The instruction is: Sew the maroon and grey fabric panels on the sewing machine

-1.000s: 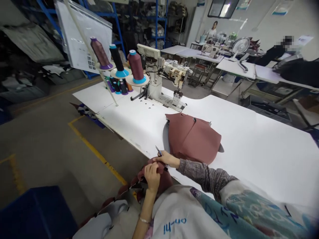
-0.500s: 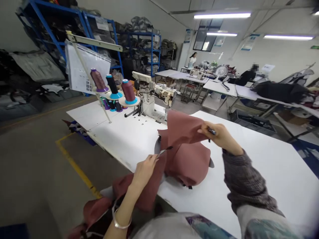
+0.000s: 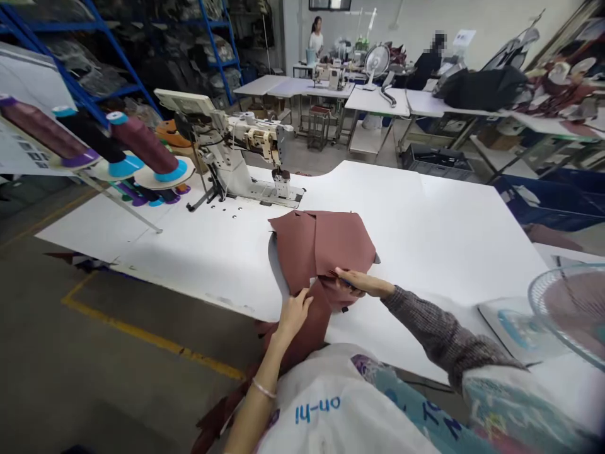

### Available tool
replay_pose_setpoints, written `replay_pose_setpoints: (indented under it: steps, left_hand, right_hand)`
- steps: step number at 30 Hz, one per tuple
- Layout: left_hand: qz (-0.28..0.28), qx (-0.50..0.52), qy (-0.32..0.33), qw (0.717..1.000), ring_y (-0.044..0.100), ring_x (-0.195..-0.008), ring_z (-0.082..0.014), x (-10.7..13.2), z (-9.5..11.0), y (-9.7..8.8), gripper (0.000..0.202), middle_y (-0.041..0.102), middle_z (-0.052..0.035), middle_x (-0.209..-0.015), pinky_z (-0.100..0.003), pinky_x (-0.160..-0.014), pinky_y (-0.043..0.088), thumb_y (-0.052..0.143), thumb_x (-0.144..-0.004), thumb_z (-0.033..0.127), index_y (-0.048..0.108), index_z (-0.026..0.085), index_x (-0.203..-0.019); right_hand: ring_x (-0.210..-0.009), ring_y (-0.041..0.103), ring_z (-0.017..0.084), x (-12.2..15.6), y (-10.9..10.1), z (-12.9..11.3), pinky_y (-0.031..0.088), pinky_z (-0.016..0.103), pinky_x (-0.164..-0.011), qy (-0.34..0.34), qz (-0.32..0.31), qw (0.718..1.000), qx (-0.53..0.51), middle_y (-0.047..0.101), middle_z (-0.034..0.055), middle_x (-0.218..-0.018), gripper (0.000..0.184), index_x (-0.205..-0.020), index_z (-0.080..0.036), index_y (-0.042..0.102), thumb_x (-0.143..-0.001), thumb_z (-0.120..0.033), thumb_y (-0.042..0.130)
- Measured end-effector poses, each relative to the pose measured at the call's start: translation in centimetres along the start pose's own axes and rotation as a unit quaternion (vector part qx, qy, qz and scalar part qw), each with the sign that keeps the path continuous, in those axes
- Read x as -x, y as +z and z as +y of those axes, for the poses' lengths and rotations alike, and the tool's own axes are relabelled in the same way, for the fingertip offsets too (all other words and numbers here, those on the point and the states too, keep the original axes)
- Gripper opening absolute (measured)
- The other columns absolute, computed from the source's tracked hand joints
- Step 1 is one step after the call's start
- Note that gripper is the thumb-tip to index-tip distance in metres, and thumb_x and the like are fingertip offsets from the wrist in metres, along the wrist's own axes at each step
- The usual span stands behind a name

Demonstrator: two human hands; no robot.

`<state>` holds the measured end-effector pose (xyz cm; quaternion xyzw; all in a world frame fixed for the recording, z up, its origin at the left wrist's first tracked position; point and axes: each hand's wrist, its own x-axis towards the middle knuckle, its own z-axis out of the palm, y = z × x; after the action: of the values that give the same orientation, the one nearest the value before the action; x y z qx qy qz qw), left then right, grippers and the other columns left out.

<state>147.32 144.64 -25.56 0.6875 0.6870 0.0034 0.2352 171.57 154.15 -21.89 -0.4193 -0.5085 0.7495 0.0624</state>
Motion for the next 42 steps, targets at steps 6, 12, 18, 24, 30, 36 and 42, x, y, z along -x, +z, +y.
replay_pose_setpoints:
  steps: [6, 12, 18, 24, 30, 36, 42]
  left_hand:
    - [-0.01, 0.028, 0.002, 1.0, 0.069, -0.096, -0.0252, 0.7, -0.2, 1.1, 0.041, 0.073, -0.0102, -0.102, -0.032, -0.082, 0.048, 0.035, -0.1, 0.04, 0.051, 0.026, -0.136]
    - [-0.012, 0.031, 0.028, 0.999, 0.07, -0.092, -0.0253, 1.1, -0.2, 1.4, 0.039, 0.073, -0.0095, -0.099, -0.032, -0.079, 0.048, 0.036, -0.1, 0.04, 0.054, 0.028, -0.133]
    - [-0.022, 0.014, 0.034, 0.999, 0.07, -0.091, -0.0247, 1.6, -0.4, 1.2, 0.038, 0.073, -0.0096, -0.099, -0.031, -0.079, 0.048, 0.037, -0.1, 0.039, 0.055, 0.029, -0.132]
    - [-0.028, 0.002, 0.028, 0.999, 0.07, -0.09, -0.023, 1.9, -0.5, 0.7, 0.037, 0.073, -0.0094, -0.097, -0.029, -0.078, 0.048, 0.037, -0.101, 0.037, 0.055, 0.029, -0.132]
    - [-0.01, 0.001, 0.041, 0.999, 0.07, -0.089, -0.0226, 2.1, -0.8, 0.9, 0.035, 0.073, -0.0089, -0.096, -0.029, -0.079, 0.048, 0.038, -0.101, 0.037, 0.056, 0.029, -0.13]
    - [0.006, -0.001, 0.057, 0.998, 0.071, -0.084, -0.024, 2.3, -1.2, 1.2, 0.033, 0.074, -0.0082, -0.092, -0.03, -0.073, 0.048, 0.037, -0.101, 0.037, 0.058, 0.03, -0.126]
    - [0.009, -0.005, 0.059, 0.998, 0.071, -0.085, -0.0238, 2.5, -1.6, 1.6, 0.034, 0.073, -0.0072, -0.092, -0.029, -0.071, 0.047, 0.035, -0.101, 0.036, 0.056, 0.029, -0.127]
  right_hand:
    - [-0.038, 0.016, 0.003, -3.5, -0.4, 0.8, 0.009, 0.015, -0.032, 0.161, -0.097, 0.98, -0.06, 0.029, -0.009, -0.051, 0.055, -0.078, -0.017, 0.048, -0.087, -0.072, 0.048]
    - [-0.036, 0.013, 0.004, -4.5, -0.5, 0.2, 0.012, 0.013, -0.03, 0.208, -0.143, 0.962, -0.104, 0.029, -0.0093, -0.05, 0.049, -0.078, -0.017, 0.047, -0.097, -0.061, 0.037]
    - [-0.036, 0.015, 0.004, -5.2, -0.6, -0.4, 0.011, 0.012, -0.03, 0.235, -0.123, 0.961, -0.074, 0.028, -0.009, -0.048, 0.051, -0.075, -0.016, 0.048, -0.097, -0.061, 0.04]
    - [-0.035, 0.016, 0.002, -5.8, -1.0, -1.1, 0.012, 0.013, -0.029, 0.245, -0.133, 0.96, -0.009, 0.029, -0.0089, -0.049, 0.052, -0.073, -0.016, 0.05, -0.089, -0.065, 0.052]
    - [-0.034, 0.018, 0.003, -6.6, -1.4, -2.4, 0.013, 0.012, -0.027, 0.294, -0.152, 0.943, 0.039, 0.027, -0.0091, -0.048, 0.055, -0.073, -0.014, 0.053, -0.093, -0.064, 0.045]
    - [-0.034, 0.019, 0.003, -8.3, -0.6, -2.8, 0.014, 0.013, -0.027, 0.307, -0.139, 0.939, 0.065, 0.029, -0.0087, -0.049, 0.053, -0.07, -0.016, 0.05, -0.088, -0.066, 0.053]
    - [-0.033, 0.015, 0.003, -8.7, -0.3, -3.3, 0.01, 0.014, -0.026, 0.33, -0.152, 0.927, 0.094, 0.026, -0.0092, -0.048, 0.059, -0.07, -0.015, 0.053, -0.089, -0.07, 0.046]
